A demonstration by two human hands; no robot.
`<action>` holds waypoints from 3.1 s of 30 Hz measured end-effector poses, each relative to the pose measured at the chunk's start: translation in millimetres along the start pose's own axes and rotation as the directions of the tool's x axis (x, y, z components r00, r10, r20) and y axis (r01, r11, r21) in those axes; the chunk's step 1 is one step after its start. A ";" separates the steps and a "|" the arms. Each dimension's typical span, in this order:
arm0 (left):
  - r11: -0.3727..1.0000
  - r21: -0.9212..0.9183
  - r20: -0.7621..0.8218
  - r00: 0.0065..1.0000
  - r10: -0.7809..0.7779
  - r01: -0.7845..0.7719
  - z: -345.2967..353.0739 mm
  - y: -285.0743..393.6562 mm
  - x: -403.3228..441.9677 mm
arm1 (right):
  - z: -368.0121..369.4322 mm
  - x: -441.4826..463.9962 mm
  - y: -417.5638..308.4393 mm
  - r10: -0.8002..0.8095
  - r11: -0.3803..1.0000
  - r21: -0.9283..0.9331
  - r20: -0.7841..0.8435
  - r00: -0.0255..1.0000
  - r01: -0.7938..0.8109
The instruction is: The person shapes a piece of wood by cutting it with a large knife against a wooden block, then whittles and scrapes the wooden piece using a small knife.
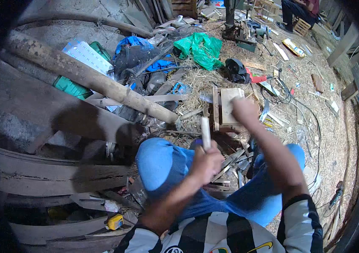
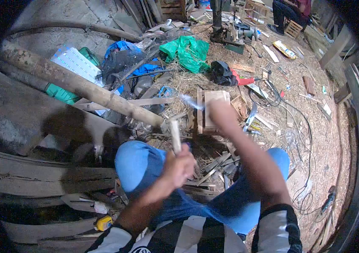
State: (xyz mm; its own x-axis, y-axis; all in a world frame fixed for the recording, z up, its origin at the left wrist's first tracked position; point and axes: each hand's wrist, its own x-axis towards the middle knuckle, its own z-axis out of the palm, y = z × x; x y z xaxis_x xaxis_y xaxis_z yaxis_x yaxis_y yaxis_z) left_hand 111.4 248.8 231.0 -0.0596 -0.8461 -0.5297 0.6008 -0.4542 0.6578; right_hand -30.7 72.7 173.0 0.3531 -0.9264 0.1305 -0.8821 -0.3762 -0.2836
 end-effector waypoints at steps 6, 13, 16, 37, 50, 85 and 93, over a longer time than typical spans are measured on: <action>0.980 -0.189 -0.001 0.998 -0.061 0.060 -20.6 -4.2 12.0 | -45.3 -1.2 -19.3 0.086 0.996 0.027 0.116 0.990 -0.090; 0.992 -0.113 -0.114 0.991 -0.067 0.055 -13.8 -3.1 18.5 | -53.2 -47.4 -83.4 -0.336 0.942 0.077 0.274 0.901 0.327; 0.996 -0.090 -0.107 0.994 -0.033 0.023 -7.8 -2.1 17.2 | -48.0 -46.8 -79.4 -0.324 0.945 0.064 0.301 0.897 0.320; 1.000 -0.013 -0.147 0.989 0.008 -0.010 -20.7 -6.4 8.1 | -60.5 -46.3 -71.2 -0.203 0.979 0.083 0.287 0.936 0.186; 0.996 0.087 -0.159 0.987 0.017 -0.003 -6.2 -13.2 3.3 | -16.7 -33.2 -50.2 -0.115 0.993 0.033 0.304 0.946 0.111; 0.986 -0.133 -0.021 0.995 -0.102 0.098 -29.1 -7.5 -2.5 | -37.7 -5.1 -12.2 0.046 0.998 0.034 0.127 0.991 -0.051; 0.954 -0.221 0.160 0.973 -0.169 0.202 -25.5 3.0 -1.1 | -28.1 -56.6 -62.8 -0.331 0.943 0.125 0.252 0.909 0.309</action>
State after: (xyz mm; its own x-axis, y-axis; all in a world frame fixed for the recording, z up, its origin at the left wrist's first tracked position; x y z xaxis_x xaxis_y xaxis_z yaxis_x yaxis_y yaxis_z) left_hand 133.6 255.5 219.9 -0.2870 -0.7910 -0.5403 0.7371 -0.5426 0.4027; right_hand -4.0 149.2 210.0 0.6918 -0.7216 -0.0265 -0.6835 -0.6426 -0.3461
